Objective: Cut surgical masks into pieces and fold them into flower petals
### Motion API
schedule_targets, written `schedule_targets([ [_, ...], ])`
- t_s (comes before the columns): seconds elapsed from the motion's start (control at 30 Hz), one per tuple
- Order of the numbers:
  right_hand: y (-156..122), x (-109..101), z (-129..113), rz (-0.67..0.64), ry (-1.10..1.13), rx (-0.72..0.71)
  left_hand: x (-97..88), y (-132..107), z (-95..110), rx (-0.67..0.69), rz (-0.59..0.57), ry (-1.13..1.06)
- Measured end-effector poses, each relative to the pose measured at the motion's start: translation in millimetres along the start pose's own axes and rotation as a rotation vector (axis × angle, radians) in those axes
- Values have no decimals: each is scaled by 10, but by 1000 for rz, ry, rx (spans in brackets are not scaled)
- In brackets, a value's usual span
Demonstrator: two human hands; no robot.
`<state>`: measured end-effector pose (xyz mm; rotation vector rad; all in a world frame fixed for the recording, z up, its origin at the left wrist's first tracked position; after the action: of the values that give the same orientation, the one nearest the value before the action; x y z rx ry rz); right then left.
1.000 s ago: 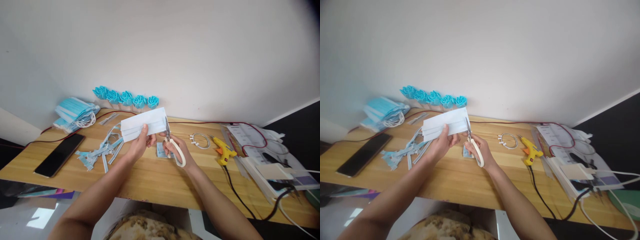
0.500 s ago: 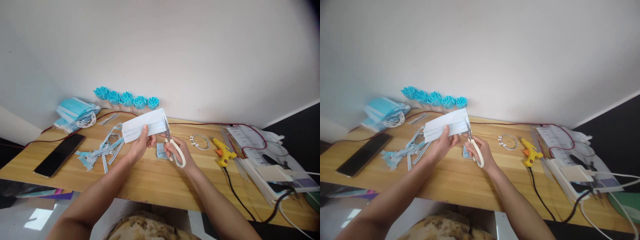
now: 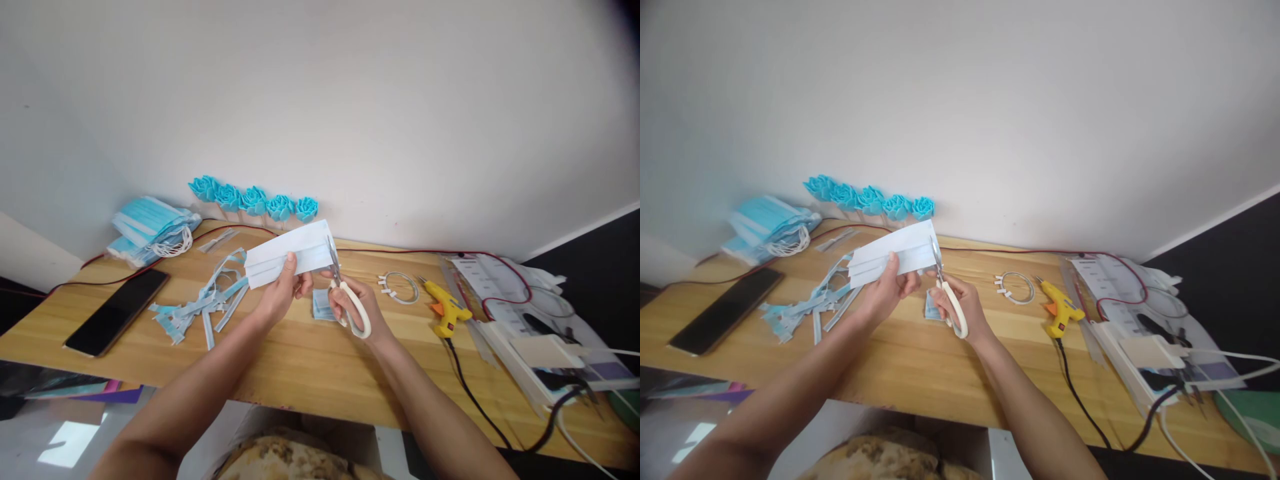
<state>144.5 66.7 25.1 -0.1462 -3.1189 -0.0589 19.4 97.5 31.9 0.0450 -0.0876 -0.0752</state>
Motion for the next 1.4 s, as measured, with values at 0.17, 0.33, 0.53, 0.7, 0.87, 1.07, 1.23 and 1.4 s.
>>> schedule_targets([
  [0.17,-7,-11,-17,29,-10,9,9,-4,3,-21,-1,9],
  [0.33,-7,-20,-3,38,-14,11,3,-11,-6,-7,-7,38],
  [0.53,-11,-24,9,51,-8,14,-23,10,11,32,39,37],
  [0.7,-19,6,17,34,-7,27,-119,39,172,167,150,16],
  [0.87,-13,59,7,-37,-27,-4,-149,72,98,140,182,-97],
  [1.07,17,55,18,-69,-13,-27,-67,50,12,82,136,-113],
  [1.23,24,46,-13,-58,-1,-40,-22,25,39,60,116,-95],
  [1.4,25,32,-21,-45,11,-49,9,12,1,32,118,-61],
])
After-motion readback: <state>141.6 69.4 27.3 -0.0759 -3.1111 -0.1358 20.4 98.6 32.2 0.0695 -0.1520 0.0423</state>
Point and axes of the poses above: each hand's wrist, its own y-axis towards the middle knuckle, its own x-axis out of the palm, z = x × y, the point moved 10 cm from there along y, towards the middle knuckle, and after that the axes turned 14 degrees about z, right-handed, at the moved point
